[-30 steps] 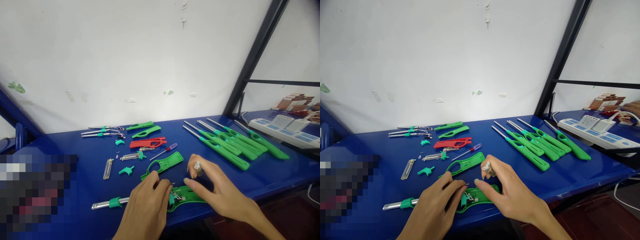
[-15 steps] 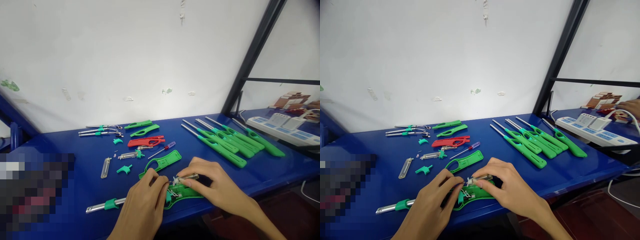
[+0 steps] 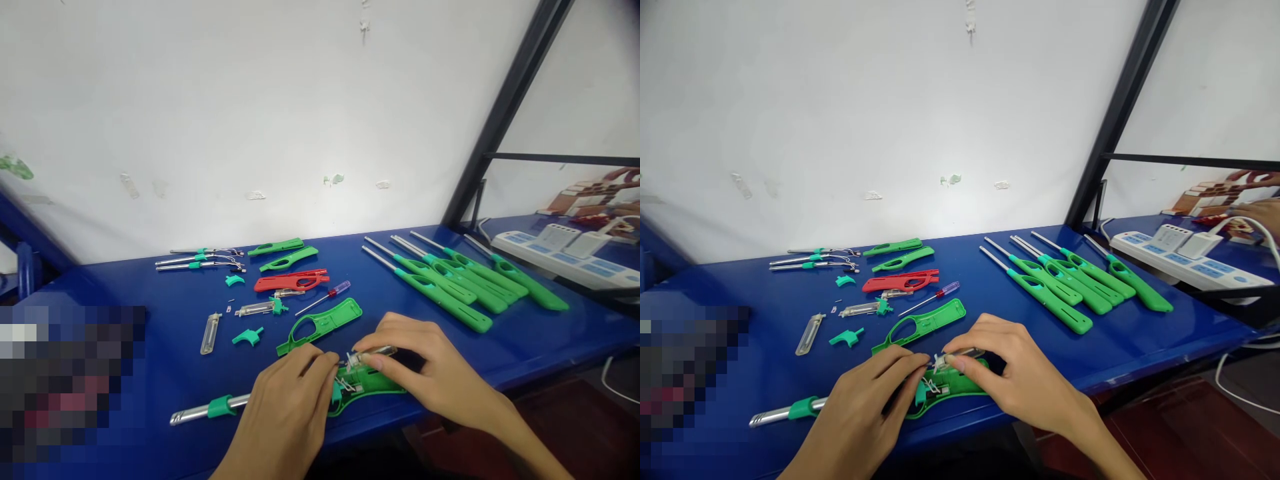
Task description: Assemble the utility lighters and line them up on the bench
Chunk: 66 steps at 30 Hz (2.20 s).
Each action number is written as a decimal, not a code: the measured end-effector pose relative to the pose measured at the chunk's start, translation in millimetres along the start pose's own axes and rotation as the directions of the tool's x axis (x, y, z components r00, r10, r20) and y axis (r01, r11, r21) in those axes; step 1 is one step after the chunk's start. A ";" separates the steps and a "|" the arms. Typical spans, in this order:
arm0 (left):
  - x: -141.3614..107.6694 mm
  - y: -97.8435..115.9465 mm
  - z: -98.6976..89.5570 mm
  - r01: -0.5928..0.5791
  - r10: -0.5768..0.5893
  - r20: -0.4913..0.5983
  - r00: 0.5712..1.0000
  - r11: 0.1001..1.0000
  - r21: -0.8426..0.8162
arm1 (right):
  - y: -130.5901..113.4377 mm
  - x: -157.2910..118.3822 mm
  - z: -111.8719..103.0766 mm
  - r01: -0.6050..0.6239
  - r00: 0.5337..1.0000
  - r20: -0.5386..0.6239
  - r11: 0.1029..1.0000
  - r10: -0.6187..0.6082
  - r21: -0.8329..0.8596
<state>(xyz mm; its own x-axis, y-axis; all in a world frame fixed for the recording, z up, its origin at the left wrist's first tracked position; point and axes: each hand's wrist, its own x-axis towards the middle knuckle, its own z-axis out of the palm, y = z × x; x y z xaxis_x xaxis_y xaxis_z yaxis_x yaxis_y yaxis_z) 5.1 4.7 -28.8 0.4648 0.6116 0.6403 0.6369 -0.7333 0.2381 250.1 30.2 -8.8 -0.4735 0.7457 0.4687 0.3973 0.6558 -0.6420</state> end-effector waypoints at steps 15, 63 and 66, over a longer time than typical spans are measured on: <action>-1.9 -0.6 0.8 -0.015 0.014 0.031 0.999 0.999 0.028 | 1.3 -0.8 0.5 0.021 1.000 -0.003 0.999 -0.021 -0.030; 0.3 3.0 -3.6 -0.096 0.092 0.044 0.995 0.988 0.122 | 1.8 1.0 1.8 0.225 0.972 -0.054 0.973 -0.227 -0.044; -0.5 2.5 -3.0 -0.094 0.087 0.062 0.994 0.988 0.120 | 3.0 0.4 2.3 0.235 0.970 -0.053 0.971 -0.236 -0.034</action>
<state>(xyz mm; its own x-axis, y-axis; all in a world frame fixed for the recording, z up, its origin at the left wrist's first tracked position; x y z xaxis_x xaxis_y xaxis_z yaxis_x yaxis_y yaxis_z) 4.6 1.7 -26.3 0.5555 0.5627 0.6122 0.6596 -0.7465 0.0876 249.3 32.2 -11.9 -0.5117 0.5748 0.6386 0.3015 0.8161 -0.4930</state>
